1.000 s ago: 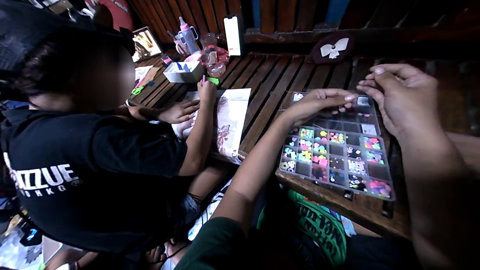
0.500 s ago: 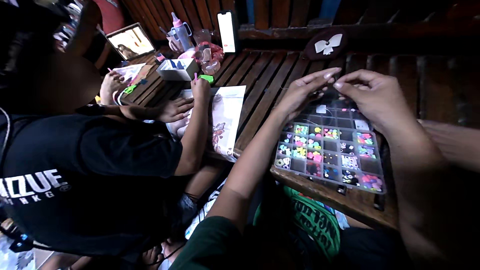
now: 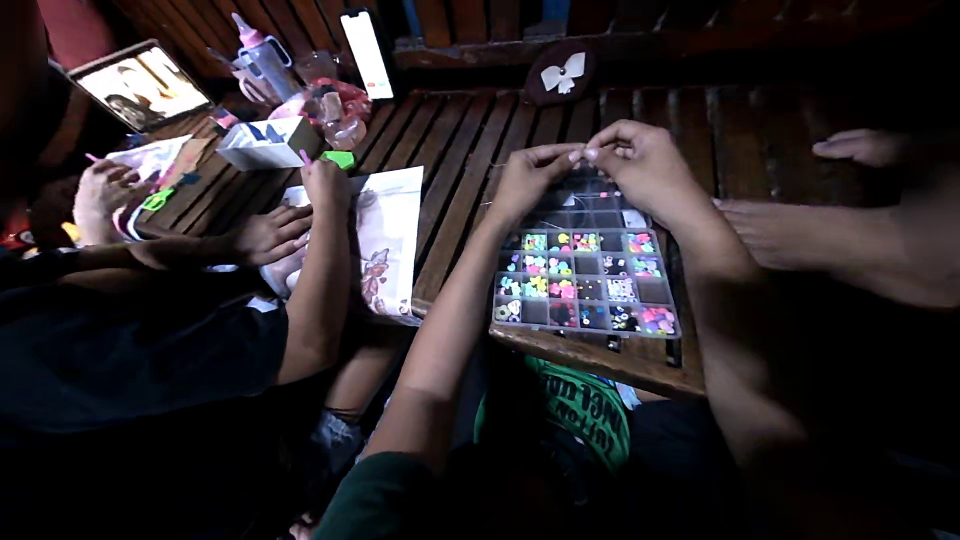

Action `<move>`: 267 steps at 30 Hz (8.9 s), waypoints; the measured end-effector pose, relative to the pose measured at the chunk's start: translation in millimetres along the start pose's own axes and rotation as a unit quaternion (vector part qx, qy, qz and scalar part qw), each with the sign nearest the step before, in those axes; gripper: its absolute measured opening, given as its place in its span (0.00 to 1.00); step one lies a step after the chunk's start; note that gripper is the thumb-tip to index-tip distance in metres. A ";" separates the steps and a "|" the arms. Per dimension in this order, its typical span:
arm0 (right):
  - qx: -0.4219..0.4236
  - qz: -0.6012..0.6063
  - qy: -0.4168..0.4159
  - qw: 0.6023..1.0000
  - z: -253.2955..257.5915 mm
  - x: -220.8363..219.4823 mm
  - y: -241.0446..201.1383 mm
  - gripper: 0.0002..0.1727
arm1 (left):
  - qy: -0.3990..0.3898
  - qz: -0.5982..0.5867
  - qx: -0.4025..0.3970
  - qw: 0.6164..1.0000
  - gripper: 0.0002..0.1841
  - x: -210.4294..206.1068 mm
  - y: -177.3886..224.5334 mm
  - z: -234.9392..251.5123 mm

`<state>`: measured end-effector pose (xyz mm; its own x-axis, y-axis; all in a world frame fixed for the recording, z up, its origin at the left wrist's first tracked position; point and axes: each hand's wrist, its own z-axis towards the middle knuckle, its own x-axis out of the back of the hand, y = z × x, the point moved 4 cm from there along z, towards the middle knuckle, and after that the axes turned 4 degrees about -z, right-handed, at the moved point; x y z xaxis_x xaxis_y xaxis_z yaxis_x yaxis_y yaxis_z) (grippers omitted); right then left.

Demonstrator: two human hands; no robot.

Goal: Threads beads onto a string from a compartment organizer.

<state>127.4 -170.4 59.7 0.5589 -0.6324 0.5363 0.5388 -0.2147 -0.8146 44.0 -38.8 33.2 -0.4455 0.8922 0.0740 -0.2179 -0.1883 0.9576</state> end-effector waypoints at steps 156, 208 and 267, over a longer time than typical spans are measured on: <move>-0.077 0.117 0.056 0.989 -2.4 -8.7 8.9 0.11 | -0.006 -0.093 0.062 0.994 0.11 -11.2 3.9 -3.0; -0.025 0.050 0.081 0.995 0.5 -13.5 12.1 0.17 | 0.022 -0.083 0.037 0.996 0.11 -8.9 4.2 -1.2; -0.009 0.054 0.102 0.993 2.9 4.3 8.2 0.13 | -0.019 -0.124 0.039 0.991 0.10 -7.6 4.0 -2.8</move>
<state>136.0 -172.7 56.0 0.4721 -0.7896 0.3920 0.4703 -0.1505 -0.8696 44.1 -47.5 35.7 -0.3531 0.9224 -0.1566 -0.2476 0.0693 0.9664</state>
